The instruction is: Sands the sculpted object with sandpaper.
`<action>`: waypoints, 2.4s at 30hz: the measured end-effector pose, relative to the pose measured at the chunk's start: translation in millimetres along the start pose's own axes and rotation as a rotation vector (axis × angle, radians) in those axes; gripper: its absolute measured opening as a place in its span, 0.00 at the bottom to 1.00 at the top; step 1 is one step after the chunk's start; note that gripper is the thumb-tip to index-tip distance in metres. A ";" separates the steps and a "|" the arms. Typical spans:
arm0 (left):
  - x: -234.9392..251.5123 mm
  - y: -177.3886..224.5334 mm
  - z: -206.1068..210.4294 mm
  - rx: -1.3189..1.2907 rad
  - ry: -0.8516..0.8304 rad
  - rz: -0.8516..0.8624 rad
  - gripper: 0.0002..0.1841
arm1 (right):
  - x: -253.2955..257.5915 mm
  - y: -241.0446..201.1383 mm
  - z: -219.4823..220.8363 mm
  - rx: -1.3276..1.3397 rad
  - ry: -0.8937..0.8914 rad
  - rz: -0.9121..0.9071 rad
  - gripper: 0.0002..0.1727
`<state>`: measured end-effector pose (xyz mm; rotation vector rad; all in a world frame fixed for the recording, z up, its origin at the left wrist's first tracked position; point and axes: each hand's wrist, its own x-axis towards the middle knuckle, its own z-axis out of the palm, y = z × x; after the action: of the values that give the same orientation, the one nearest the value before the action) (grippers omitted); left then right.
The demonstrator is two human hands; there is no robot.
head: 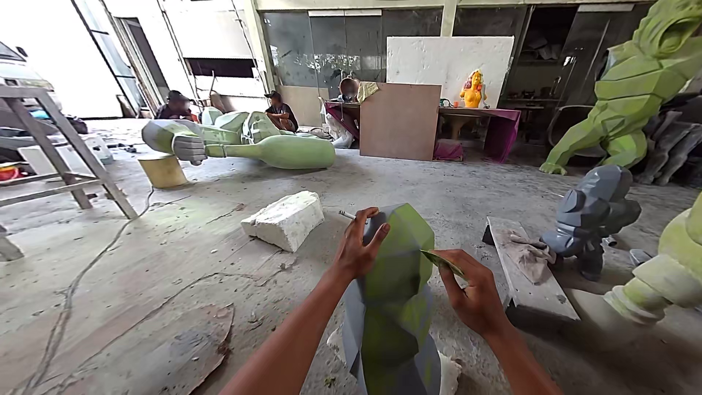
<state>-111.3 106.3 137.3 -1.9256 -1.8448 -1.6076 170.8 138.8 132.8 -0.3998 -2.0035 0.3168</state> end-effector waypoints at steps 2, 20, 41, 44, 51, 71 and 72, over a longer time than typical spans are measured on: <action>-14.5 1.7 -1.1 -0.001 0.019 0.011 0.36 | -7.4 -4.6 -2.5 0.042 -0.009 0.025 0.17; -142.7 -17.9 -32.3 0.071 0.076 0.190 0.43 | -76.7 -30.7 -39.3 0.233 0.028 0.342 0.15; -163.9 -39.0 -89.5 0.063 0.090 -0.345 0.55 | -387.1 -37.2 -145.5 -0.482 -0.112 1.250 0.17; -159.3 -38.7 -86.9 0.072 0.082 -0.456 0.59 | -366.1 -27.3 -141.8 -0.566 -0.287 1.298 0.18; -163.9 -56.5 -93.6 0.131 0.067 -0.455 0.56 | -349.2 -18.4 -119.3 -0.731 -0.364 1.576 0.17; -143.7 -22.7 -87.6 0.179 0.043 -0.604 0.59 | -335.2 -7.6 -81.8 -0.703 -0.326 1.629 0.16; -143.8 -22.9 -86.2 0.188 0.044 -0.598 0.60 | -333.7 -7.0 -80.6 -0.691 -0.319 1.640 0.16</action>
<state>-148.2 -44.4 69.7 -1.3190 -2.6054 -1.4912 382.5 -0.9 -98.5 -2.5208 -1.5374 0.6643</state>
